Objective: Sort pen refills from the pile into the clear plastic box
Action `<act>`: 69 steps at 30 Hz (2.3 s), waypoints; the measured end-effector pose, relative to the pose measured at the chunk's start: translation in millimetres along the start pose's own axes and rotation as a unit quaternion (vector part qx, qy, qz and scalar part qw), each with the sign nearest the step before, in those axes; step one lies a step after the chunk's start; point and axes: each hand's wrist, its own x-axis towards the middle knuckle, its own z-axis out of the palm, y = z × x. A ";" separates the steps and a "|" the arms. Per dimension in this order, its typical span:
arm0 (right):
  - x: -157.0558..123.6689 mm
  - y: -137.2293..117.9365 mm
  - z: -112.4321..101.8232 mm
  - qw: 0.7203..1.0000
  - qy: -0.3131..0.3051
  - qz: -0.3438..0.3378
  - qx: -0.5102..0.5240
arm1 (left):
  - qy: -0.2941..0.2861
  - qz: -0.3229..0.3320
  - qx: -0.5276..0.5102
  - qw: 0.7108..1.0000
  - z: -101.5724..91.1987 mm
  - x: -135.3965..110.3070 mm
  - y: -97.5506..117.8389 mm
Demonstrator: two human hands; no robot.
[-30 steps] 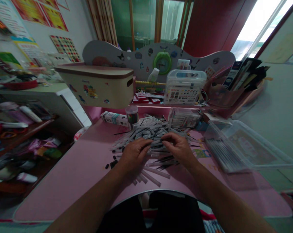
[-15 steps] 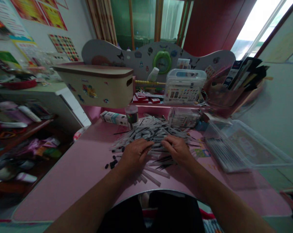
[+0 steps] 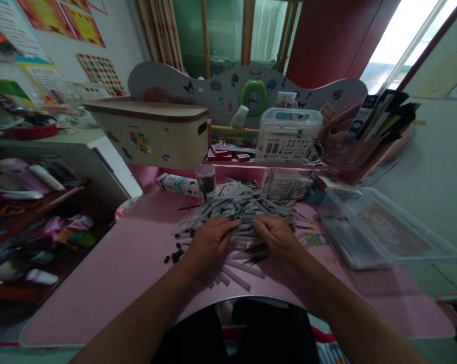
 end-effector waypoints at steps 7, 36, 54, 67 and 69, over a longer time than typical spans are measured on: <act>-2.1 -1.6 -0.3 0.999 0.020 -0.001 0.038 | -0.013 -0.024 0.000 1.000 -0.9 0.1 3.6; -5.2 -6.3 -2.4 1.000 0.017 -0.013 0.002 | -0.001 0.008 -0.008 1.000 -0.4 -0.1 4.7; -5.2 3.9 -24.6 0.955 0.239 0.048 0.171 | 0.186 -0.228 -0.339 0.894 -12.3 11.1 -5.1; -4.9 7.2 13.8 0.984 -0.077 -0.035 -0.157 | 0.198 -0.261 -0.411 0.851 -10.7 14.5 -1.3; -5.9 4.7 19.9 0.976 -0.097 -0.026 -0.191 | 0.196 -0.271 -0.432 0.837 -10.6 14.0 -2.4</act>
